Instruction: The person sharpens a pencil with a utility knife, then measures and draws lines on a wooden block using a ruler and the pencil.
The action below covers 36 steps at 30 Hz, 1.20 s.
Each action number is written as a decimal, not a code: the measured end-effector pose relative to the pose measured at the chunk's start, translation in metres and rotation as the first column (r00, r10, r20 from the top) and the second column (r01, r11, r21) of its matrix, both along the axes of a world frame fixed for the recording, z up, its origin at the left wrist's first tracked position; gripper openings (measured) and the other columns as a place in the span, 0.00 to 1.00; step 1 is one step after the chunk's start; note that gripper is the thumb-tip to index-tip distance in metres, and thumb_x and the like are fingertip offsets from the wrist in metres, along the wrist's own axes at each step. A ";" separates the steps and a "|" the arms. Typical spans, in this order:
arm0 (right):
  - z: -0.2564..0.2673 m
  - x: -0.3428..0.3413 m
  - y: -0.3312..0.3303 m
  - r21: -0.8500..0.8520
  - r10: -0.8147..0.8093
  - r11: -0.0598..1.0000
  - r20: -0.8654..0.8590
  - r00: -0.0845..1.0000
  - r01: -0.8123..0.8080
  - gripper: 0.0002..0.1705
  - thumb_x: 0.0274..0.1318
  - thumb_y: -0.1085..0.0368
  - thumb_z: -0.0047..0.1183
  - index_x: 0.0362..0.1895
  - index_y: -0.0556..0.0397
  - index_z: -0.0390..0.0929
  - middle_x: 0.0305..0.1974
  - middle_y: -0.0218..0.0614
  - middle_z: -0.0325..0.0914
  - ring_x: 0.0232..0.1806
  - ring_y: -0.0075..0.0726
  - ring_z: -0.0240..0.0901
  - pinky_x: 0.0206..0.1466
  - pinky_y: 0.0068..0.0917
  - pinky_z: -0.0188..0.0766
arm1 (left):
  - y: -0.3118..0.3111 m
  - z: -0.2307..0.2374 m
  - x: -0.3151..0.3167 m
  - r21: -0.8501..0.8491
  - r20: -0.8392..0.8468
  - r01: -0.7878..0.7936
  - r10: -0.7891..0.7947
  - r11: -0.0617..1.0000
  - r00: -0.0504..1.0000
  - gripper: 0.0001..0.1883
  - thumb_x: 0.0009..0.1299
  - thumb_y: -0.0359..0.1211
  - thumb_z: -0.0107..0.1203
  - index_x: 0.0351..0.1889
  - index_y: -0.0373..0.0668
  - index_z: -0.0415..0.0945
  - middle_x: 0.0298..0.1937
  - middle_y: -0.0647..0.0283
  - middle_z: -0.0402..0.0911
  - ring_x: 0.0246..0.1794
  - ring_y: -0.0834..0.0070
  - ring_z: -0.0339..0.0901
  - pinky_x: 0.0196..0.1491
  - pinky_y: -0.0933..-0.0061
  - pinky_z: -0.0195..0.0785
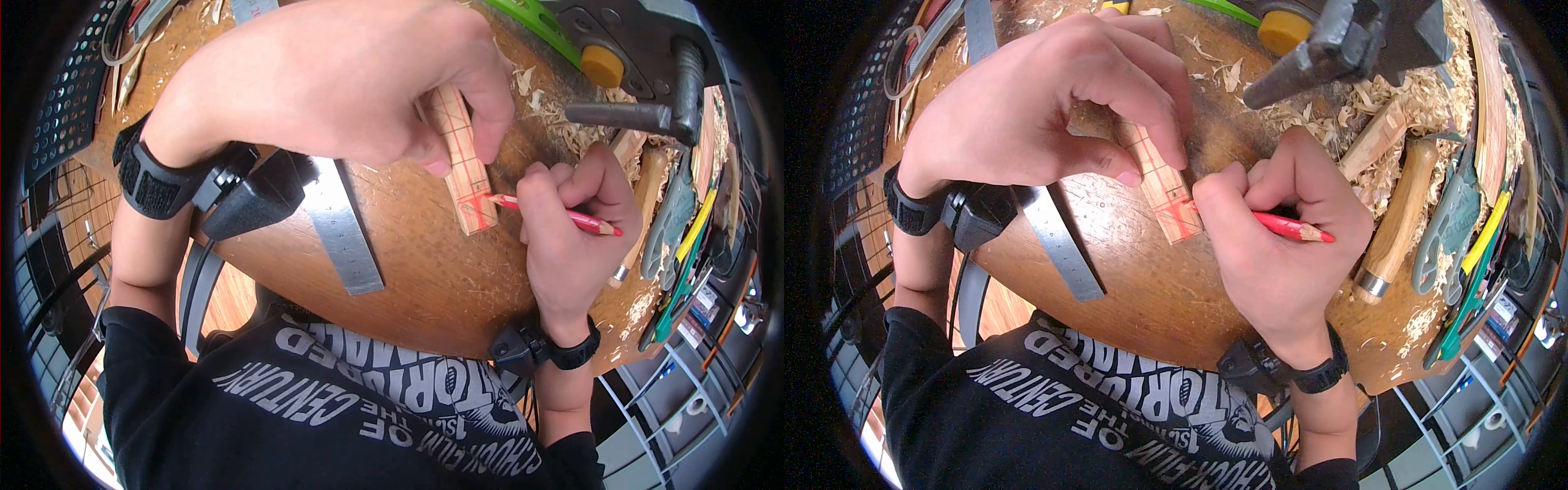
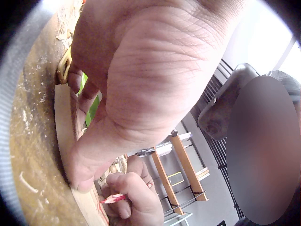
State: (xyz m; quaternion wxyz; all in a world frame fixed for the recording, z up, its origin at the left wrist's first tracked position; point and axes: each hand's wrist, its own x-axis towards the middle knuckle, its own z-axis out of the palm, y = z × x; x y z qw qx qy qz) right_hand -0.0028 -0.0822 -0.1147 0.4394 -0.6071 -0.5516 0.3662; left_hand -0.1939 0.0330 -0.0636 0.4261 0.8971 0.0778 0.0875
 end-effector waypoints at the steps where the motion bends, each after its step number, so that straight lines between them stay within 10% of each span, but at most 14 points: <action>1: 0.000 0.000 0.000 0.006 0.006 1.000 -0.004 1.000 -0.005 0.20 0.51 0.81 0.50 0.20 0.47 0.55 0.13 0.22 0.59 0.13 0.11 0.52 0.17 0.14 0.48 | 0.000 0.000 0.000 0.000 0.000 0.000 0.000 1.000 1.000 0.11 0.54 0.23 0.61 0.36 0.35 0.79 0.38 0.56 0.78 0.46 0.58 0.71 0.54 0.62 0.61; 11: 0.006 -0.001 0.002 -0.030 0.051 0.998 -0.035 0.998 -0.052 0.21 0.50 0.81 0.51 0.19 0.47 0.54 0.13 0.21 0.57 0.13 0.12 0.53 0.17 0.14 0.48 | 0.005 -0.006 -0.001 -0.180 0.120 0.011 0.011 0.984 0.993 0.11 0.54 0.23 0.62 0.36 0.36 0.79 0.38 0.56 0.79 0.45 0.58 0.72 0.53 0.62 0.62; 14: 0.008 0.000 0.002 -0.059 0.071 0.996 -0.033 0.997 -0.072 0.21 0.49 0.81 0.51 0.19 0.47 0.54 0.13 0.20 0.57 0.13 0.12 0.53 0.17 0.15 0.48 | 0.004 -0.004 0.001 0.007 0.019 0.011 -0.011 1.000 1.000 0.11 0.54 0.23 0.62 0.36 0.36 0.79 0.38 0.57 0.79 0.46 0.58 0.72 0.53 0.62 0.62; 17: 0.008 0.000 0.002 -0.063 0.076 0.995 -0.020 0.997 -0.077 0.21 0.49 0.81 0.51 0.18 0.47 0.53 0.13 0.20 0.57 0.13 0.12 0.53 0.17 0.15 0.48 | 0.010 -0.025 -0.002 -0.243 0.166 0.061 -0.021 0.968 0.986 0.11 0.54 0.23 0.62 0.36 0.36 0.80 0.38 0.57 0.79 0.45 0.58 0.72 0.53 0.62 0.62; 19: 0.005 0.001 0.002 -0.032 0.066 0.997 -0.010 0.998 -0.067 0.21 0.50 0.81 0.51 0.19 0.47 0.54 0.13 0.21 0.57 0.13 0.12 0.52 0.18 0.15 0.49 | 0.004 -0.031 0.003 0.026 0.110 -0.015 0.012 1.000 0.994 0.11 0.54 0.23 0.62 0.36 0.36 0.80 0.38 0.57 0.79 0.45 0.58 0.72 0.53 0.63 0.62; 36: 0.002 0.001 0.001 -0.019 0.035 0.999 0.009 0.999 -0.035 0.21 0.51 0.81 0.51 0.20 0.47 0.54 0.13 0.21 0.58 0.13 0.11 0.53 0.17 0.14 0.50 | -0.003 0.005 0.002 0.009 -0.019 -0.022 0.022 1.000 1.000 0.10 0.54 0.22 0.60 0.36 0.36 0.79 0.37 0.57 0.79 0.45 0.59 0.71 0.54 0.63 0.61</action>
